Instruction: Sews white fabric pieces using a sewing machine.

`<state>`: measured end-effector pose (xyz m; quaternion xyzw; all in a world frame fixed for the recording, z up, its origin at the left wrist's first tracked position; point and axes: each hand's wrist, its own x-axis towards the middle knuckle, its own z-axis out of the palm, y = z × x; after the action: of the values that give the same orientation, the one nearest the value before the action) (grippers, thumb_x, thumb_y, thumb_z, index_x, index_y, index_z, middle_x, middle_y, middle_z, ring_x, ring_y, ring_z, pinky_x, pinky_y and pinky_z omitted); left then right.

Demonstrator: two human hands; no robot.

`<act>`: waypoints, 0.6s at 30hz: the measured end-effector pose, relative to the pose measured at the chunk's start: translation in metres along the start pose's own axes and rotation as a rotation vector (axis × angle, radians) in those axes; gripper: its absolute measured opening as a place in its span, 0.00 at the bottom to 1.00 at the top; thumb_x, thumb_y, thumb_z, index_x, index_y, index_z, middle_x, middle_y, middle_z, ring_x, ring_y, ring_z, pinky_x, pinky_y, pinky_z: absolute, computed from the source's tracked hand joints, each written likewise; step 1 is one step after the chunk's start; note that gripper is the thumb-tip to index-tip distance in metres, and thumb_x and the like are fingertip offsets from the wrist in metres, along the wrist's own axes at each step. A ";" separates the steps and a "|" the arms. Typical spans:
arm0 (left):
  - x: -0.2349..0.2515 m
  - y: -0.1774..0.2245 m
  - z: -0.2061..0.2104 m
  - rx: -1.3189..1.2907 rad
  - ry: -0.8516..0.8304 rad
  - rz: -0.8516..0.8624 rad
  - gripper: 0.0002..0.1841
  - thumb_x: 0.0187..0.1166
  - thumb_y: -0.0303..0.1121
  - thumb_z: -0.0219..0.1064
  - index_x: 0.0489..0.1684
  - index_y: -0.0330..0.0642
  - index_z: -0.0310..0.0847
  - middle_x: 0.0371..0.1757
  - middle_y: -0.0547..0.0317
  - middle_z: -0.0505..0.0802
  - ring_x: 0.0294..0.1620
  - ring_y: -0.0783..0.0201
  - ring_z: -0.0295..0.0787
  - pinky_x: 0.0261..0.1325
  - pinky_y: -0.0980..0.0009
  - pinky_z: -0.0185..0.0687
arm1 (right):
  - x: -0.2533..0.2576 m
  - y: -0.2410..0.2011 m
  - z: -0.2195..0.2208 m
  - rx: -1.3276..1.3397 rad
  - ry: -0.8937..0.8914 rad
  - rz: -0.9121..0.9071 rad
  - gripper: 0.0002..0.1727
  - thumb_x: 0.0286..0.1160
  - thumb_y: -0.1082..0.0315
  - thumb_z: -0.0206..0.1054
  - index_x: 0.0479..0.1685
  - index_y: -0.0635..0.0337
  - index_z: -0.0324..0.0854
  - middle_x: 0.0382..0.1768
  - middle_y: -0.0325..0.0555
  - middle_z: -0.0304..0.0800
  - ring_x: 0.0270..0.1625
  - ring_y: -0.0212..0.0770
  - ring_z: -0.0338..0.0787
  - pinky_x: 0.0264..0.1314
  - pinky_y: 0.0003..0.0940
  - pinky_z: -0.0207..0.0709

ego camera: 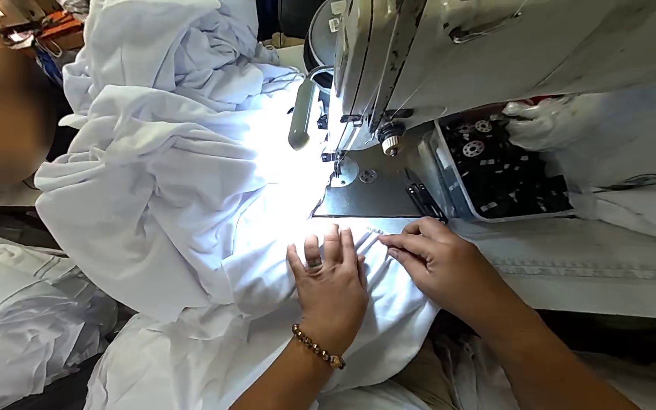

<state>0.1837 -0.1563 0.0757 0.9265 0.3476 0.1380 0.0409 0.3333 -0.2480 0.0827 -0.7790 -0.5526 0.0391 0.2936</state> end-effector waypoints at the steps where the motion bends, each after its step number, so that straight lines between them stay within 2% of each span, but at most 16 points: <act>1: 0.000 0.001 -0.001 0.014 -0.006 -0.005 0.25 0.87 0.46 0.56 0.81 0.52 0.78 0.78 0.53 0.83 0.79 0.43 0.75 0.81 0.33 0.53 | 0.000 0.000 0.000 0.005 0.001 0.004 0.13 0.77 0.70 0.66 0.53 0.57 0.94 0.43 0.50 0.85 0.40 0.48 0.87 0.36 0.46 0.83; 3: 0.000 0.004 -0.003 0.027 -0.012 -0.018 0.25 0.88 0.48 0.55 0.81 0.52 0.78 0.77 0.52 0.84 0.78 0.45 0.76 0.77 0.32 0.55 | -0.001 -0.001 0.001 0.004 0.011 0.007 0.13 0.77 0.70 0.67 0.52 0.57 0.94 0.44 0.51 0.84 0.40 0.48 0.87 0.36 0.46 0.82; 5: 0.000 0.005 -0.004 0.042 -0.043 -0.019 0.28 0.89 0.51 0.51 0.83 0.50 0.75 0.81 0.51 0.81 0.81 0.45 0.75 0.78 0.31 0.55 | -0.002 0.000 0.001 -0.011 0.015 -0.002 0.13 0.77 0.70 0.66 0.53 0.56 0.94 0.47 0.52 0.84 0.42 0.50 0.87 0.37 0.46 0.83; 8: 0.003 0.001 -0.004 -0.005 -0.097 -0.022 0.34 0.91 0.55 0.43 0.89 0.45 0.66 0.89 0.51 0.72 0.88 0.44 0.66 0.81 0.28 0.48 | -0.003 0.003 0.002 -0.057 0.010 -0.129 0.16 0.78 0.68 0.62 0.54 0.61 0.93 0.57 0.59 0.87 0.54 0.60 0.89 0.48 0.54 0.86; 10: 0.013 -0.008 -0.004 -0.081 -0.116 -0.031 0.35 0.91 0.57 0.39 0.91 0.45 0.64 0.91 0.52 0.69 0.92 0.45 0.59 0.86 0.27 0.39 | -0.001 0.011 0.006 -0.082 0.012 -0.264 0.21 0.82 0.61 0.56 0.58 0.62 0.92 0.63 0.57 0.89 0.58 0.60 0.87 0.56 0.53 0.82; 13: 0.037 -0.026 -0.004 -0.134 -0.169 -0.060 0.35 0.91 0.60 0.37 0.91 0.50 0.64 0.91 0.58 0.69 0.93 0.49 0.56 0.90 0.32 0.37 | 0.005 0.017 0.010 -0.094 -0.016 -0.345 0.29 0.88 0.51 0.50 0.65 0.61 0.89 0.70 0.52 0.88 0.62 0.60 0.86 0.62 0.56 0.76; 15: 0.057 -0.036 -0.002 -0.136 -0.200 -0.075 0.36 0.90 0.62 0.38 0.91 0.54 0.65 0.89 0.60 0.73 0.92 0.51 0.59 0.91 0.34 0.35 | 0.011 0.014 0.013 -0.113 -0.041 -0.340 0.32 0.87 0.46 0.48 0.67 0.62 0.88 0.72 0.52 0.86 0.65 0.62 0.84 0.61 0.59 0.74; 18: 0.080 -0.045 0.000 -0.099 -0.267 -0.042 0.35 0.89 0.62 0.41 0.93 0.57 0.59 0.90 0.61 0.71 0.94 0.51 0.56 0.92 0.37 0.30 | 0.023 0.007 0.020 -0.153 -0.037 -0.318 0.35 0.87 0.43 0.47 0.68 0.64 0.86 0.72 0.55 0.86 0.65 0.62 0.85 0.58 0.60 0.73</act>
<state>0.2129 -0.0700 0.0864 0.9260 0.3513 0.0295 0.1354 0.3400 -0.2207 0.0688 -0.7011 -0.6755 -0.0355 0.2256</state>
